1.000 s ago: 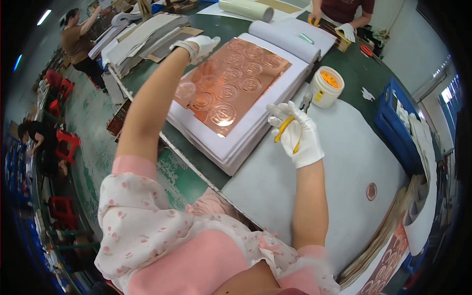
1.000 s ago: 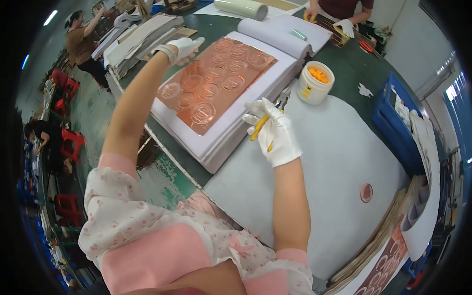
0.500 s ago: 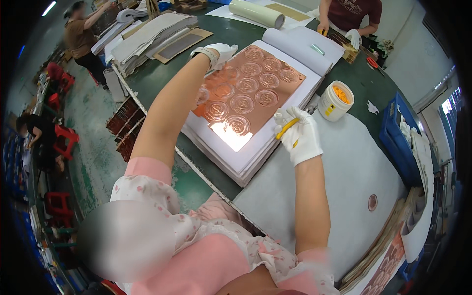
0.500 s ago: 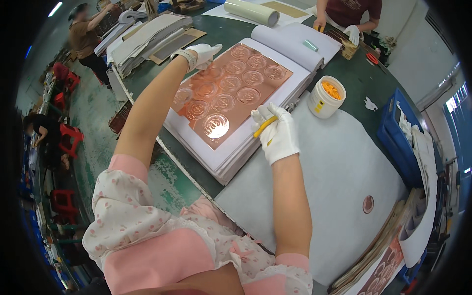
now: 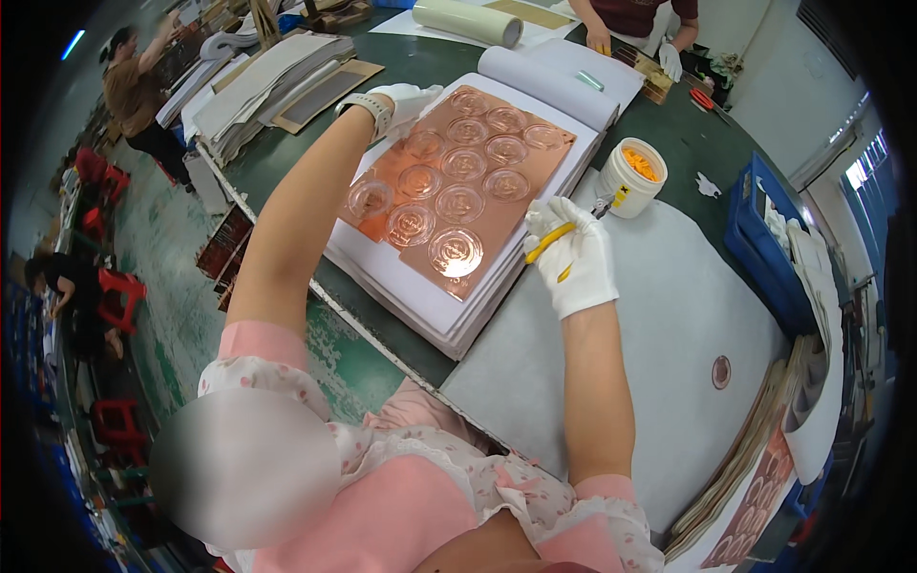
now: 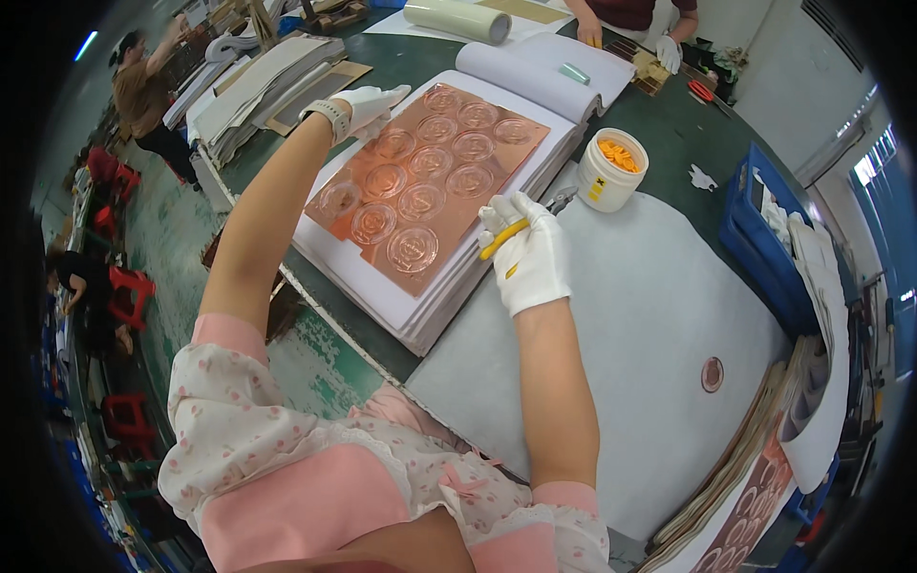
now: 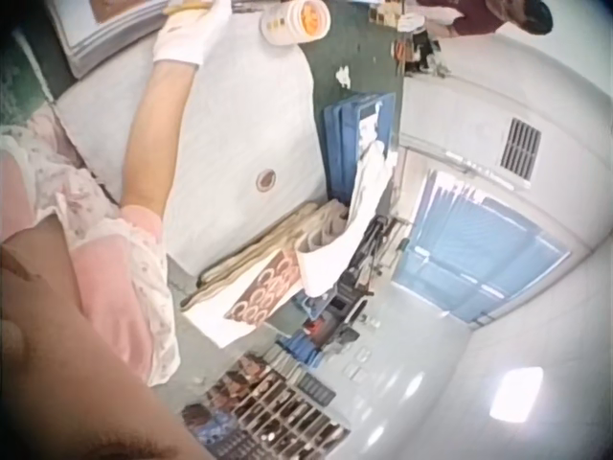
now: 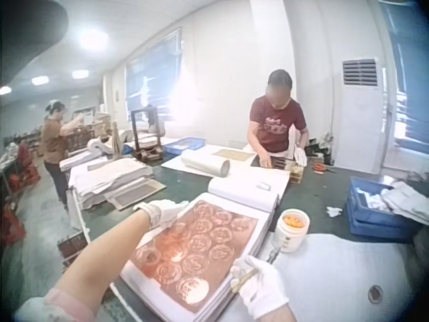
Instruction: The person uses pliers to cut individual circular copper-colored stickers from a larger sheet. They work methodically, removing the stickers one by one and placing them into a white container on the table.
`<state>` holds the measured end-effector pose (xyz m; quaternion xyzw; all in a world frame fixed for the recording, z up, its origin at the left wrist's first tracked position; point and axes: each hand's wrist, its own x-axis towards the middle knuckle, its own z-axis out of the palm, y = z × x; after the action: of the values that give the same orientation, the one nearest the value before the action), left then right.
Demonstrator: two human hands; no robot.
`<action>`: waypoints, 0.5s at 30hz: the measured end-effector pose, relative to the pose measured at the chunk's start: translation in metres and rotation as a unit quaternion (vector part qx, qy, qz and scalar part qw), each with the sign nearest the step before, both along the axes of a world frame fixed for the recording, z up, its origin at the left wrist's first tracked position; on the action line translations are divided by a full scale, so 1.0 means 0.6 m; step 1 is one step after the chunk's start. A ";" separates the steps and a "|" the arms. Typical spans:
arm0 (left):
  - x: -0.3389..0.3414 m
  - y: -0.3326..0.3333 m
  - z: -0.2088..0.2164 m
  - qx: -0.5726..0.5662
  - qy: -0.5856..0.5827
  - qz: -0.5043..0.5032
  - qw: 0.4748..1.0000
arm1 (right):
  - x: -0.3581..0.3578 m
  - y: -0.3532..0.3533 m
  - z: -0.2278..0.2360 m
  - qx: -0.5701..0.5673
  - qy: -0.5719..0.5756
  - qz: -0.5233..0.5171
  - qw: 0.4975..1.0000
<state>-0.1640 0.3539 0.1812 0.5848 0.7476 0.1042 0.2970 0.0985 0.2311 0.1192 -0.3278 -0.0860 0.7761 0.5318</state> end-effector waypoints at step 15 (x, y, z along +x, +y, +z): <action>0.288 0.196 0.017 0.353 0.225 -0.196 0.887 | 0.123 0.021 -0.130 0.038 0.152 0.136 0.978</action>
<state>0.0088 0.4717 0.1912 0.7934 0.5786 0.1660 -0.0908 0.1726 0.2435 0.0414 -0.1713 -0.0771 0.8779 0.4405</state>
